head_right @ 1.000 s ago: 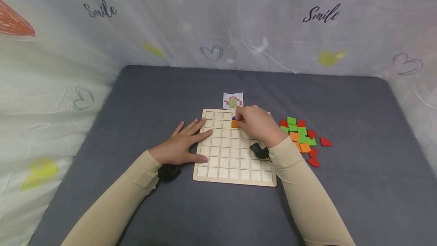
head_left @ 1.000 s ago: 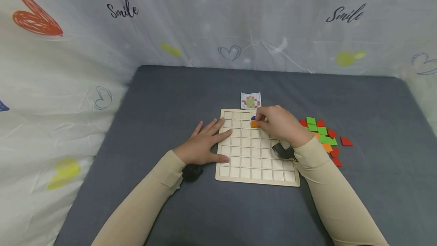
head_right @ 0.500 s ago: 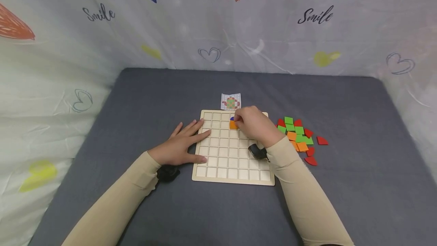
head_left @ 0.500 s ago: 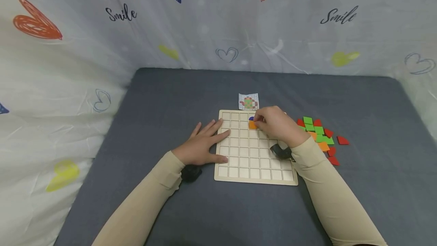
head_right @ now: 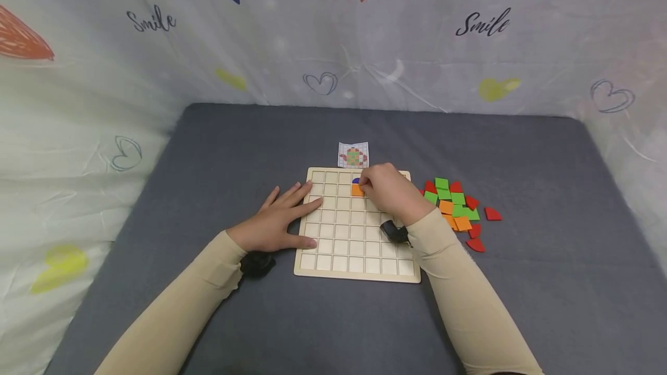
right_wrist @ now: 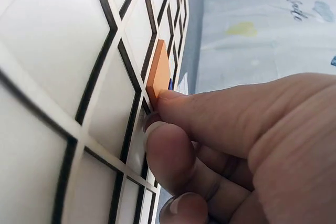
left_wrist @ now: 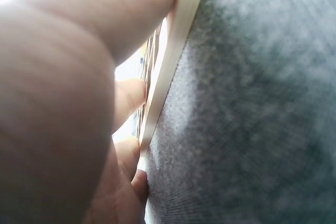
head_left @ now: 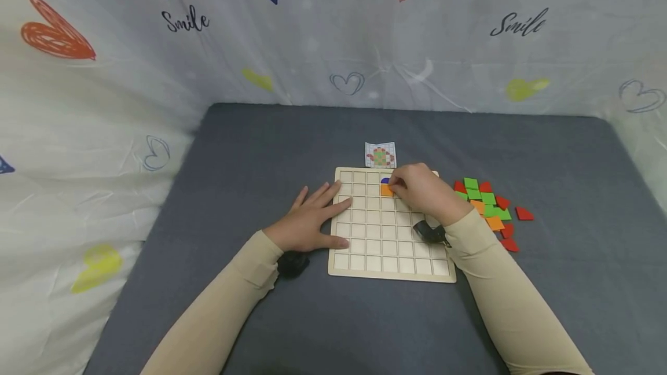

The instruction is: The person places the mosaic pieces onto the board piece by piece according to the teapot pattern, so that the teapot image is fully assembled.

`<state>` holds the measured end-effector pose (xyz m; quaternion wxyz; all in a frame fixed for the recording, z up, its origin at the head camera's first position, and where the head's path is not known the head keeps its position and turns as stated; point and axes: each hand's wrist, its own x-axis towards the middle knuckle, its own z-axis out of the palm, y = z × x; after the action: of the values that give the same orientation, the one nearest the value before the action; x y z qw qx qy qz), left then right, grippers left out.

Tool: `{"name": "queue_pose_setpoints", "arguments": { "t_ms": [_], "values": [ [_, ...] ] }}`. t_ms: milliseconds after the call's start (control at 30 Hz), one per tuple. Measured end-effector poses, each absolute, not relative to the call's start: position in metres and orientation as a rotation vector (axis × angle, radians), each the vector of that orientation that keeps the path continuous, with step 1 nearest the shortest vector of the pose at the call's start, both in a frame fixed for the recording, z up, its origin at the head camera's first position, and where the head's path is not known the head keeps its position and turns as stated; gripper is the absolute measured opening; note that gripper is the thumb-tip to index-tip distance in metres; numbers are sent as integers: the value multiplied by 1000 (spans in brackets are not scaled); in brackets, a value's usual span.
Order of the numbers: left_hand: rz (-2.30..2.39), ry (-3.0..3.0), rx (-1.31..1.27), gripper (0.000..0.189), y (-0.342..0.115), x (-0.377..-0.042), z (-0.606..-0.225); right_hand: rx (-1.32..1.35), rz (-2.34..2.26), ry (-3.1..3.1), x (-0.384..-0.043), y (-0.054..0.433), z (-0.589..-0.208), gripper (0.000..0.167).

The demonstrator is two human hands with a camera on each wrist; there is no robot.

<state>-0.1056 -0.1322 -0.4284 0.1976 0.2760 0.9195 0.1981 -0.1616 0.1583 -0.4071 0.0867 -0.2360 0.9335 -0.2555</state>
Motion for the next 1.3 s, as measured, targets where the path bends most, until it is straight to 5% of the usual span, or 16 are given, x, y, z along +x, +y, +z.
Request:
{"name": "queue_pose_setpoints", "arguments": {
  "t_ms": [1300],
  "values": [
    [552, 2577, 760, 95, -135, -107, -432, -435, -661, 2788, -160, 237, -388, 21]
  ]
}}
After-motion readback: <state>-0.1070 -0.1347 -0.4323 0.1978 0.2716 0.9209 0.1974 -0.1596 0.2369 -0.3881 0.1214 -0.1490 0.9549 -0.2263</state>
